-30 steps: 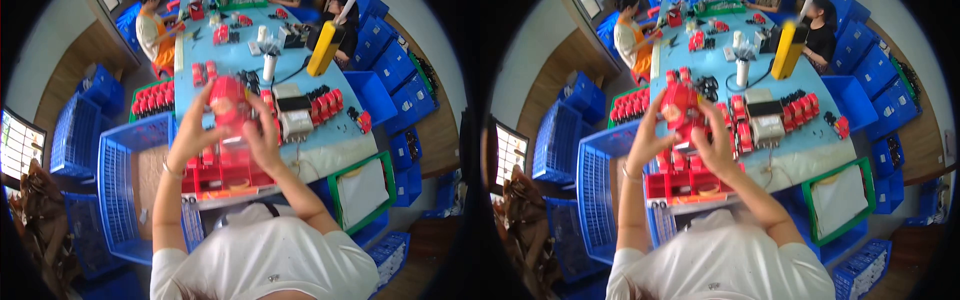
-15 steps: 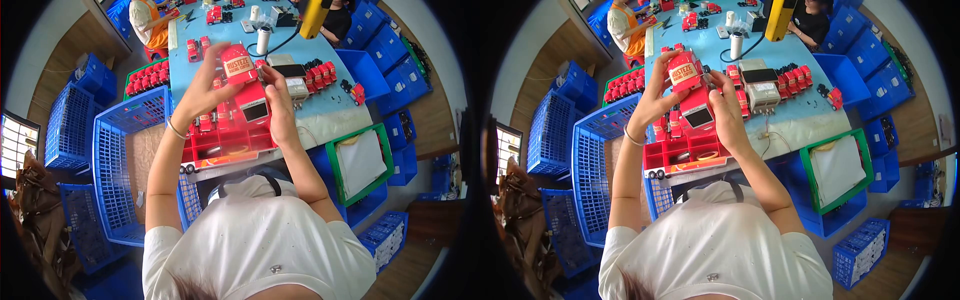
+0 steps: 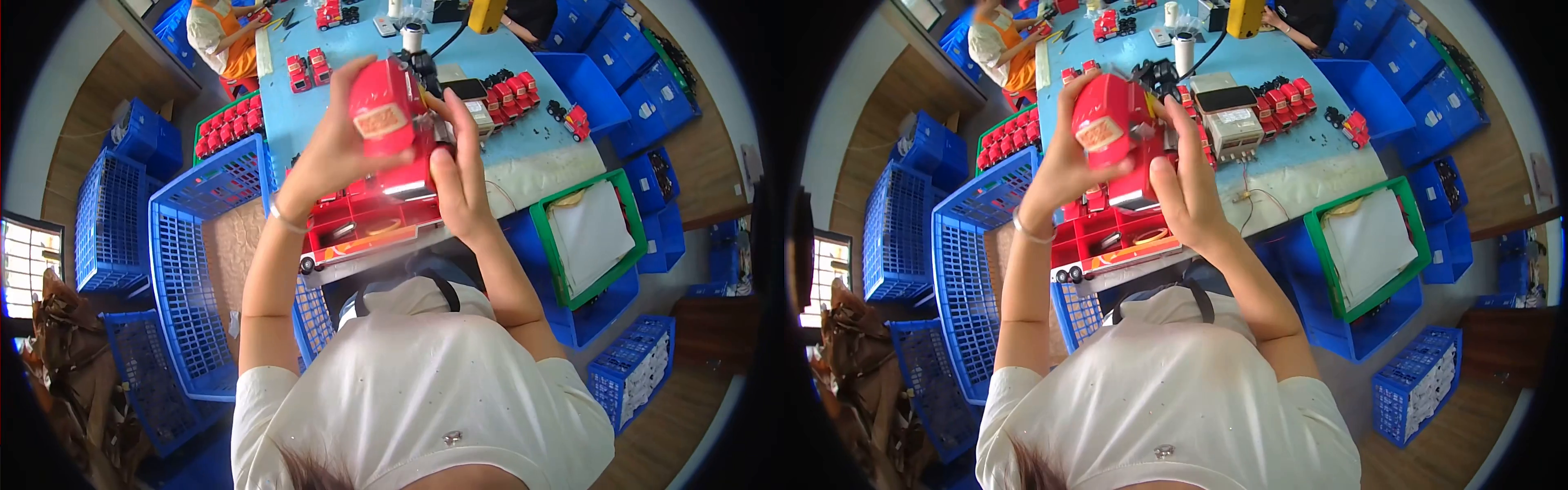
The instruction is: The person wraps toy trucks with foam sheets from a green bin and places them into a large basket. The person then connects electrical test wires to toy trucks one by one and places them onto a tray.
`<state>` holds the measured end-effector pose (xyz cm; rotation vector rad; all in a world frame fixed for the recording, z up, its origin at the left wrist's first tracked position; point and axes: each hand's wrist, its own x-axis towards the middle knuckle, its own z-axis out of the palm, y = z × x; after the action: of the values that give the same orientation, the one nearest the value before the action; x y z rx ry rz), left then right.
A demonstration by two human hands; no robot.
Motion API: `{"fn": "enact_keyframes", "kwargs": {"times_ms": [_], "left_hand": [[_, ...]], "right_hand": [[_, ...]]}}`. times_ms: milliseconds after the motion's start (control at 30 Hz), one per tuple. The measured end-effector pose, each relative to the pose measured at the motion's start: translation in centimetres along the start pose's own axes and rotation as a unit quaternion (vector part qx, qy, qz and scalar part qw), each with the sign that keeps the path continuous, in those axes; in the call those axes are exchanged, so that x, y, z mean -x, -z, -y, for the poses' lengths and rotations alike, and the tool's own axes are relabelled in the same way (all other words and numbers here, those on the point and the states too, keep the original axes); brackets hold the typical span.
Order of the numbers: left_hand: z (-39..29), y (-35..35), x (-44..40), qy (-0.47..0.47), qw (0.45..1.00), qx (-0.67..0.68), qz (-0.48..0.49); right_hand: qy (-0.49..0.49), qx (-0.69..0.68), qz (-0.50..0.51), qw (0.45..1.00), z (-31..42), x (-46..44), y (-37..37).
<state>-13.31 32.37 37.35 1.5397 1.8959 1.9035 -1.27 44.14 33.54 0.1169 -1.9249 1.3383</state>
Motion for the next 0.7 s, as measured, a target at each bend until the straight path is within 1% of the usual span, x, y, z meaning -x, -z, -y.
{"fn": "enact_keyframes", "kwargs": {"times_ms": [67,100,133,200,233,267,333,367,400,467,500,533,600,633,667,700], "left_hand": [[-0.2,0.8,0.8,0.024,0.983,0.176,0.045],[-0.3,0.8,1.1,0.038,0.962,0.263,0.066],[-0.4,0.3,1.3,0.039,0.961,0.266,0.068],[-0.3,-1.3,1.7,0.134,0.964,0.223,-0.056],[-0.2,-1.9,1.9,0.182,0.956,0.199,-0.118],[0.2,-2.3,2.0,0.182,0.956,0.199,-0.113],[1.4,-3.4,1.9,0.216,0.901,0.339,-0.162],[1.7,-4.1,1.8,0.236,0.864,0.406,-0.183],[0.9,-5.1,1.8,0.241,0.864,0.407,-0.174],[-2.3,-7.6,1.9,0.341,0.765,0.533,-0.124],[-3.0,-8.8,1.6,0.390,0.704,0.586,-0.096],[-1.7,-10.2,1.5,0.400,0.703,0.583,-0.085],[3.5,-13.7,2.0,0.424,0.739,0.518,-0.082],[5.4,-15.4,2.4,0.433,0.736,0.516,-0.072],[7.2,-16.9,2.8,0.357,0.831,0.425,-0.032],[9.0,-18.5,3.0,0.269,0.905,0.328,0.011]], "right_hand": [[0.065,0.098,0.022,0.993,0.5,0.2,1.0],[0.062,0.101,0.019,0.993,0.7,0.4,1.3],[0.089,0.163,0.052,0.981,0.9,0.6,1.5],[0.138,0.281,0.119,0.942,1.3,0.8,1.9],[0.135,0.282,0.120,0.942,1.4,0.9,2.5],[0.142,0.216,0.084,0.962,1.5,0.8,3.4],[0.158,0.085,0.006,0.984,1.5,0.1,5.6],[0.154,0.089,0.000,0.984,1.4,-0.6,7.0],[0.206,0.150,-0.004,0.967,0.9,-1.8,8.7],[0.300,0.272,-0.015,0.914,0.7,-3.3,11.9],[0.292,0.280,-0.026,0.914,1.2,-3.4,13.0],[0.311,0.316,-0.017,0.896,1.7,-3.5,13.8],[0.346,0.388,0.007,0.854,2.2,-3.8,15.8],[0.336,0.395,0.002,0.855,2.1,-3.5,17.1],[0.319,0.397,-0.001,0.861,2.0,-3.1,18.5],[0.303,0.399,-0.004,0.865,1.9,-2.7,20.2]]}}
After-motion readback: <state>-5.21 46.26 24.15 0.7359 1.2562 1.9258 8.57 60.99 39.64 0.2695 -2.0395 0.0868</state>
